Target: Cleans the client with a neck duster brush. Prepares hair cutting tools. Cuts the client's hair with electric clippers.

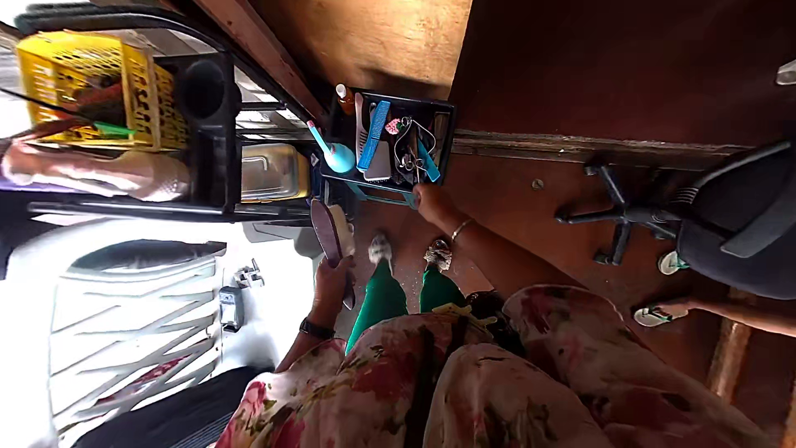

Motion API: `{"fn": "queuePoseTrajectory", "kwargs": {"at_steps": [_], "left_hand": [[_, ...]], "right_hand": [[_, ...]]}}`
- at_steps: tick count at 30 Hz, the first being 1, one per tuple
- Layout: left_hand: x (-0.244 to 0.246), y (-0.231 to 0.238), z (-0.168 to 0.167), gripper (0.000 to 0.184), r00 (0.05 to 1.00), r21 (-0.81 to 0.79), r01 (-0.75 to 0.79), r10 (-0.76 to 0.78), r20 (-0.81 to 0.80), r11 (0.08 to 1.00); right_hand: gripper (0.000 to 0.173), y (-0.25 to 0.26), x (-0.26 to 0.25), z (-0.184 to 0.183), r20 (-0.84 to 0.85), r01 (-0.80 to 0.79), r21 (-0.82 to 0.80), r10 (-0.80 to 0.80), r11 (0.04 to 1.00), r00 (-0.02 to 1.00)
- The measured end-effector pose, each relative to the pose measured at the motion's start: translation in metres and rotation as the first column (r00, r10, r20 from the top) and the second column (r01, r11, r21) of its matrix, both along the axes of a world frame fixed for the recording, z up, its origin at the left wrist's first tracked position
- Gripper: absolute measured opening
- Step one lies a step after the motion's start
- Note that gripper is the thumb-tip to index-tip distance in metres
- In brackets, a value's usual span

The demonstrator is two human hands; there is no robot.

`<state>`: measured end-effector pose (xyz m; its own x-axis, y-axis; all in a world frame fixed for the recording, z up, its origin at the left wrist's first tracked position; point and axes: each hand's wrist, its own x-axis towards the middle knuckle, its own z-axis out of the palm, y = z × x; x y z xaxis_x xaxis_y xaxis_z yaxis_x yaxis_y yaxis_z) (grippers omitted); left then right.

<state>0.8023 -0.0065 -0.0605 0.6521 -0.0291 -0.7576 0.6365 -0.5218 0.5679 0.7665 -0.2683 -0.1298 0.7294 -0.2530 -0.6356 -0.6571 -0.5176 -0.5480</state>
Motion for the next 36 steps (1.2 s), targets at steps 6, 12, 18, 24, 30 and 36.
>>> {"fn": "queuePoseTrajectory", "kwargs": {"at_steps": [6,12,18,24,30,36], "left_hand": [[0.068,-0.041,-0.049,0.041,0.993,0.003,0.113,-0.113,-0.031,0.994],[0.139,-0.097,-0.088,0.045,0.952,0.005,0.305,-0.305,0.032,0.952],[0.178,-0.162,-0.125,0.049,0.969,-0.111,0.247,-0.248,0.01,0.963],[0.189,-0.191,-0.156,0.039,0.968,-0.296,0.184,-0.225,-0.111,0.937],[0.192,-0.189,-0.179,0.067,0.871,0.153,0.476,-0.488,0.056,0.866],[0.186,-0.18,-0.174,0.075,0.726,0.228,0.637,-0.672,0.144,0.737]], "right_hand": [[0.041,-0.03,0.081,-0.067,-0.01,0.093,-0.263,-0.099,0.96,0.995],[0.049,-0.024,0.119,-0.097,-0.227,0.053,-0.317,-0.13,0.947,0.965],[0.072,-0.034,0.129,-0.1,-0.294,0.031,-0.285,-0.118,0.958,0.948],[0.063,-0.043,0.123,-0.094,-0.287,0.108,-0.218,-0.169,0.97,0.943],[0.054,-0.041,0.099,-0.099,-0.186,0.294,-0.072,-0.303,0.953,0.935],[0.041,-0.032,0.063,-0.09,0.209,0.393,-0.041,-0.377,0.919,0.902]]}}
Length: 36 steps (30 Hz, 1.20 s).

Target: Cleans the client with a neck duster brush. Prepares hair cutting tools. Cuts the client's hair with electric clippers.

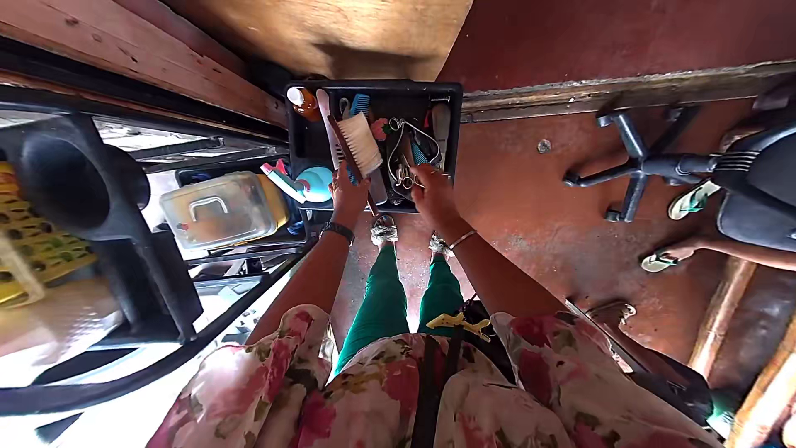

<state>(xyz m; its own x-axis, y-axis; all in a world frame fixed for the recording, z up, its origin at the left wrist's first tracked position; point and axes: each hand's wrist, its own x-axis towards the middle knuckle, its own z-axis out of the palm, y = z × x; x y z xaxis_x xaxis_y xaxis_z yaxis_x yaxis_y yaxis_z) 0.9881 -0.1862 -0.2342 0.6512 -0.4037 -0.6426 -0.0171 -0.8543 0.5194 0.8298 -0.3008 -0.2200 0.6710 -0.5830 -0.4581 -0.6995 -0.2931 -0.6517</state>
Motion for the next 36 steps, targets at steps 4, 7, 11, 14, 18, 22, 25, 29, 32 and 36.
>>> {"fn": "queuePoseTrajectory", "kwargs": {"at_steps": [4,7,11,14,18,22,25,29,32,36], "left_hand": [[-0.007,0.012,0.003,0.078,1.0,-0.016,0.024,-0.024,-0.004,1.0],[-0.019,0.022,0.011,0.076,0.996,-0.025,0.08,-0.08,0.033,0.996],[-0.039,0.037,0.026,0.069,0.991,-0.043,0.115,-0.112,0.068,0.992],[-0.051,0.052,0.033,0.066,0.988,-0.029,0.153,-0.152,0.032,0.988],[-0.063,0.074,0.039,0.063,0.986,0.008,0.16,-0.159,-0.041,0.987],[-0.067,0.091,0.042,0.061,0.98,0.033,0.189,-0.187,-0.062,0.981],[-0.069,0.1,0.045,0.061,0.976,0.029,0.207,-0.205,-0.069,0.978],[-0.07,0.097,0.057,0.06,0.955,-0.008,0.287,-0.287,-0.069,0.958],[-0.075,0.084,0.072,0.057,0.919,-0.065,0.388,-0.391,-0.051,0.919],[-0.088,0.057,0.093,0.057,0.811,-0.168,0.572,-0.584,-0.032,0.803]], "right_hand": [[0.04,-0.039,-0.003,-0.003,-0.154,0.288,-0.004,-0.285,0.958,0.946],[0.041,-0.073,0.014,-0.016,-0.3,0.331,0.009,-0.313,0.944,0.901],[0.05,-0.09,0.046,-0.022,-0.42,0.324,-0.03,-0.305,0.946,0.854],[0.064,-0.086,0.065,-0.018,-0.518,0.266,-0.006,-0.231,0.964,0.824],[0.059,-0.086,0.073,-0.021,-0.583,0.261,0.028,-0.196,0.965,0.788],[0.054,-0.09,0.065,-0.008,-0.567,0.273,0.035,-0.206,0.961,0.798],[0.059,-0.09,0.044,0.005,-0.534,0.262,0.012,-0.216,0.965,0.818],[0.058,-0.095,-0.014,0.039,-0.281,0.375,0.083,-0.339,0.923,0.898],[0.043,-0.073,-0.079,0.086,0.05,0.5,0.368,-0.553,0.784,0.831],[0.057,-0.006,-0.169,0.166,0.317,0.351,0.773,-0.801,0.529,0.509]]}}
